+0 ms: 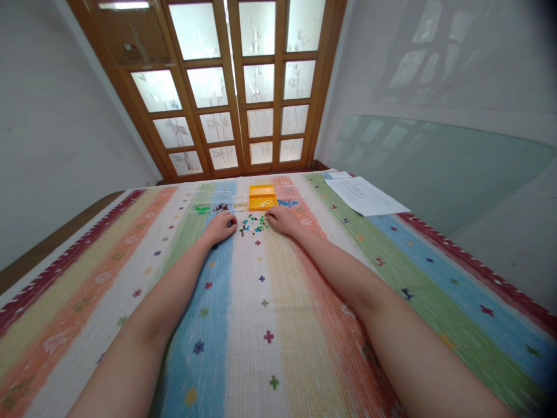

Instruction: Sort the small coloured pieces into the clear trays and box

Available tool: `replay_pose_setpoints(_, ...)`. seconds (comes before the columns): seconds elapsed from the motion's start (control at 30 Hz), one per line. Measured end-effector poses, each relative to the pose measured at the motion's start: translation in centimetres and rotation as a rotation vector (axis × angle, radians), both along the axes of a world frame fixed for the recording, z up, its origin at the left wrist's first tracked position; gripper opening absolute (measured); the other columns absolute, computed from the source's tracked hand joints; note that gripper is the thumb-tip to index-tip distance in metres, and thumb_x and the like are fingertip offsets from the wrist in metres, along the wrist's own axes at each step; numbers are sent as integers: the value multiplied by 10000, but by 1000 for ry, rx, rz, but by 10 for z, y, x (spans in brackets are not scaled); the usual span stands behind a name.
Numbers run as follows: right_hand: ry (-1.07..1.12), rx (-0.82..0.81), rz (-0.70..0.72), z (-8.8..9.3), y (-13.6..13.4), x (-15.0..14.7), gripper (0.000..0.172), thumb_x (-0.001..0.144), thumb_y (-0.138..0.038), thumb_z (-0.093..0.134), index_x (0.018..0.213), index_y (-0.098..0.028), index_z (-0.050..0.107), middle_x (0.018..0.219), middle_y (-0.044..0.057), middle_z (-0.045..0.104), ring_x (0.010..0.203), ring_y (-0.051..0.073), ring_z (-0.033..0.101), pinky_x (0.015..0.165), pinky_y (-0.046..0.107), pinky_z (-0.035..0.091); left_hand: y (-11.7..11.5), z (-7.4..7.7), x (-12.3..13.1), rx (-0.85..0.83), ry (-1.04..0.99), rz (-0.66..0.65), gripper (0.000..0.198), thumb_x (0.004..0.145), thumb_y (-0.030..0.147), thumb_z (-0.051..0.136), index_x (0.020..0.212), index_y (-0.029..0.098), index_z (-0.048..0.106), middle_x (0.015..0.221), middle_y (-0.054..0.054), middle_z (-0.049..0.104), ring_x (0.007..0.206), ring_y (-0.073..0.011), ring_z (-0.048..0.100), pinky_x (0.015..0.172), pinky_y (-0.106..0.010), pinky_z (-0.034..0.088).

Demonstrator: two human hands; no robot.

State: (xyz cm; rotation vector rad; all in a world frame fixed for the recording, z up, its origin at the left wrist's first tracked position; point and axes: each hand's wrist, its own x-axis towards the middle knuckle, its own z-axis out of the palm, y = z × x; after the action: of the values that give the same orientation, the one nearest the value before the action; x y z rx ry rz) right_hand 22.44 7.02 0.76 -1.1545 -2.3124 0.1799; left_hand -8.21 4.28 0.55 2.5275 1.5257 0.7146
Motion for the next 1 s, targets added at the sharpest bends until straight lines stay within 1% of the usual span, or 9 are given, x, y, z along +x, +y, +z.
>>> replay_pose_setpoints(0.17,-12,-2,-4,1,-1,0,245,1000,-210,556,998,-204,801,1046,79,788,962,215,685,861,294,462,-1,1,2,7,-24,58,116,891,298,616,871,231,709,939,-80,689,943,-260,628,899,-376,483)
replay_pose_setpoints(0.37,-34,-57,-20,10,-9,-1,260,1002,-252,561,1064,-178,801,1091,113,780,996,234,674,907,310,461,-5,7,2,-5,-59,123,128,912,295,598,945,220,697,954,-55,735,831,-217,642,788,-327,477)
replay_pose_setpoints(0.53,-49,-63,-21,16,-13,-2,269,1000,-249,554,1080,-177,800,1069,114,781,997,239,666,905,317,462,-8,10,3,-20,-72,176,100,918,276,600,962,236,681,938,-41,749,814,-214,657,767,-316,469)
replay_pose_setpoints(0.7,-33,-60,-18,14,-12,-2,285,1007,-214,521,1042,-177,801,1082,110,778,986,227,667,899,309,450,-7,10,2,-11,-104,189,166,895,228,580,1034,236,672,897,-25,730,773,-205,633,734,-311,454)
replay_pose_setpoints(0.8,-32,-60,-17,14,-12,-2,282,1007,-216,524,1037,-178,801,1077,109,777,982,226,666,897,308,447,-6,10,2,-22,-102,197,183,894,211,568,1035,239,682,865,-20,721,761,-206,628,723,-311,447)
replay_pose_setpoints(0.9,-44,-62,-17,15,-13,-2,259,1004,-237,552,1049,-174,799,1076,115,777,975,233,663,892,312,448,-5,8,1,-18,-97,186,180,910,215,562,1023,240,700,894,-31,734,794,-217,642,746,-319,456)
replay_pose_setpoints(1.0,-54,-65,-16,17,-14,-2,246,1000,-250,571,1054,-176,799,1075,118,778,970,237,664,888,314,449,-3,5,-1,-8,-108,163,200,935,234,554,1057,239,713,955,-44,753,832,-225,661,773,-326,468)
